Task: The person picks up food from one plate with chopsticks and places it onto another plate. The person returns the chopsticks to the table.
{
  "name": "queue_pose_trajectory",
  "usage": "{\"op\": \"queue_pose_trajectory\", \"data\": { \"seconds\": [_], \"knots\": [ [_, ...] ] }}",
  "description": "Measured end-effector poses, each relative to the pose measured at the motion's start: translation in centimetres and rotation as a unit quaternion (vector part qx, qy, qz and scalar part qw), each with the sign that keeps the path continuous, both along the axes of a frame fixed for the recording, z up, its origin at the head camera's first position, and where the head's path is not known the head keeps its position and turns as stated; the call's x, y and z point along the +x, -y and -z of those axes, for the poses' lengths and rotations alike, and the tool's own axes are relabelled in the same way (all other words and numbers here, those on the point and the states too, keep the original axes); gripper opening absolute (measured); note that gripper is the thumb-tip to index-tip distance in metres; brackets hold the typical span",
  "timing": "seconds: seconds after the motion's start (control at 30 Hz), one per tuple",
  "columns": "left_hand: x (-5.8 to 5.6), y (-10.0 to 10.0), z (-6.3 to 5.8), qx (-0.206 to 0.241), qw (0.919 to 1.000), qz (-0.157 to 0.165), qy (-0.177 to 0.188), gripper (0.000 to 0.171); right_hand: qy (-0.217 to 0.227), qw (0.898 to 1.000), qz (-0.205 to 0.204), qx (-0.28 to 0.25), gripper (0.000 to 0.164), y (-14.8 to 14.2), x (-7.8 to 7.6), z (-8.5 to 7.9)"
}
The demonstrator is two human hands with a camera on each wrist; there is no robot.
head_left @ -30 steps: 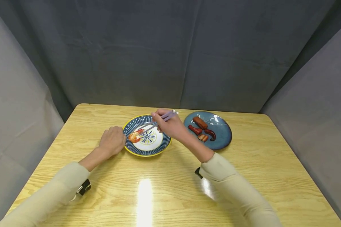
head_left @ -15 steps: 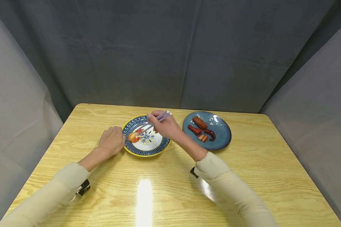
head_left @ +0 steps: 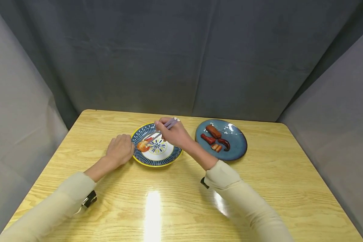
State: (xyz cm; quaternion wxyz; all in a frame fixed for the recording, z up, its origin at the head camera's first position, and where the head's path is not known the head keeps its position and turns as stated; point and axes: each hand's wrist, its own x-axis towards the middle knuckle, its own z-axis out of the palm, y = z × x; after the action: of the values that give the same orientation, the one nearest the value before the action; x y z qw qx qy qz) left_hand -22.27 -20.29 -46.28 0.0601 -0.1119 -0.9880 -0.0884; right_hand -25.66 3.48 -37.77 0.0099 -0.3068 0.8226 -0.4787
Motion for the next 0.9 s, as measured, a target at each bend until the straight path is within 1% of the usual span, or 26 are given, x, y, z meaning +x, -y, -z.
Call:
{"op": "queue_pose_trajectory", "data": {
  "seconds": [0.17,0.37,0.6,0.77,0.9],
  "knots": [
    [0.0,0.0,0.1,-0.002,1.0,-0.001,-0.003,0.02,0.0,1.0,0.008,-0.007,0.033,0.2,-0.3,0.1],
    [-0.1,-0.1,0.2,-0.001,1.0,-0.001,-0.009,0.02,0.006,0.998,0.048,-0.033,0.04,0.0,-0.5,0.5],
    [-0.1,0.0,0.3,-0.005,0.9997,0.001,-0.024,0.021,0.015,0.995,0.073,-0.072,0.044,-0.6,-0.6,0.7],
    [0.0,0.0,0.1,-0.004,0.9998,0.002,-0.019,0.021,0.007,0.991,0.108,-0.076,0.043,-1.1,-0.6,0.7],
    [0.1,-0.1,0.0,-0.007,0.9999,0.002,-0.013,0.021,0.001,0.989,0.123,-0.08,0.043,-1.6,-0.5,0.6]
  ]
}}
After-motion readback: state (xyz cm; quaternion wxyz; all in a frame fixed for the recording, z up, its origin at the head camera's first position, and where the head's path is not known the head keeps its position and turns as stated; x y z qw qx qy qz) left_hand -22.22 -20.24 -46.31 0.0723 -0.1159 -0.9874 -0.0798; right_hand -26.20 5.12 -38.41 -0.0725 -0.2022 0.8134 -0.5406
